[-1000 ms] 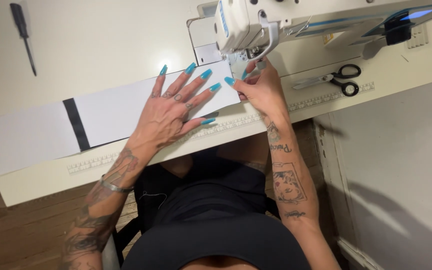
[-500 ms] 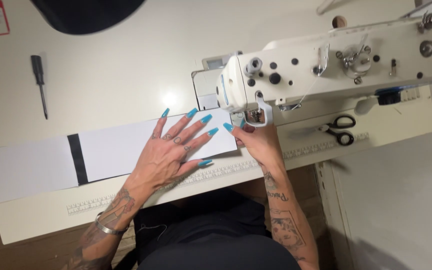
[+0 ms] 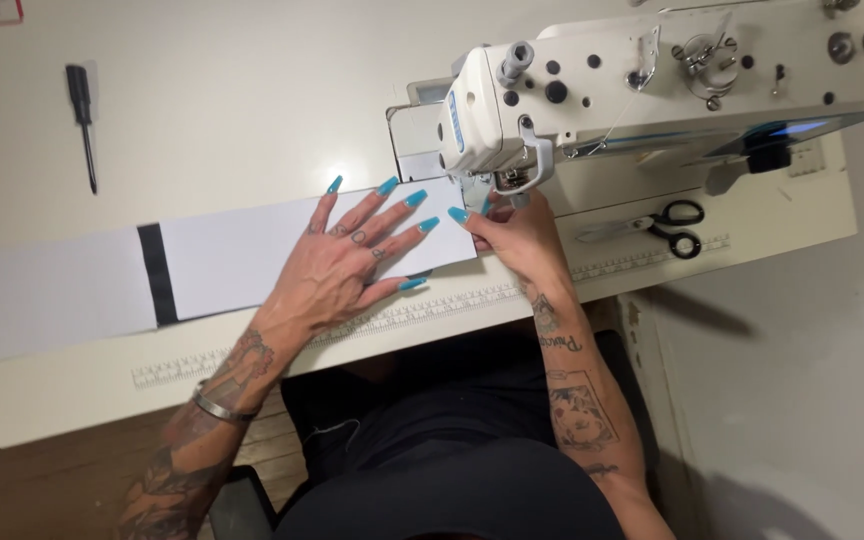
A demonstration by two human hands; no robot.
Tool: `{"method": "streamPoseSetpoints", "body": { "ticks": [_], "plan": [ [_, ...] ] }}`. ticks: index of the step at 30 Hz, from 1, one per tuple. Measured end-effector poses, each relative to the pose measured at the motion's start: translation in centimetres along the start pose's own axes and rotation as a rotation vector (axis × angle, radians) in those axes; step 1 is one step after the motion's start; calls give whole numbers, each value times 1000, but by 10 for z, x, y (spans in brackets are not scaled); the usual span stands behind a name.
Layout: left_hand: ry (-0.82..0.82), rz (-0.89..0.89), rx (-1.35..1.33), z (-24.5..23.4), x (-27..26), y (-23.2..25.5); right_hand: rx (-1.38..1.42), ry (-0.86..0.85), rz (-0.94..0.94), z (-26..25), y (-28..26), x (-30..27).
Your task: Prepare and align leather pieces for sewing using templates and scissors
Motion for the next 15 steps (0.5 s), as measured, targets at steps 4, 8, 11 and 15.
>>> {"method": "streamPoseSetpoints", "body": {
  "ticks": [4,8,11,15],
  "plan": [
    [39,8,28,2,2,-8,-256,47,-49,6,-20,-7],
    [14,18,-8,4,-3,2,-68,13,-29,1,-5,-6],
    [8,15,8,5,2,-6,70,25,3,-1,-23,-13],
    [-11,12,-10,8,3,-7,71,4,23,-1,-21,-13]
  ]
}}
Point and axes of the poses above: each hand's wrist, its own x-axis towards the middle knuckle, its own z-axis out of the palm, y = z × x, the point moved 4 cm from there along x, towards the middle knuckle, and after that the axes turned 12 degrees about z, right-handed, at the moved point
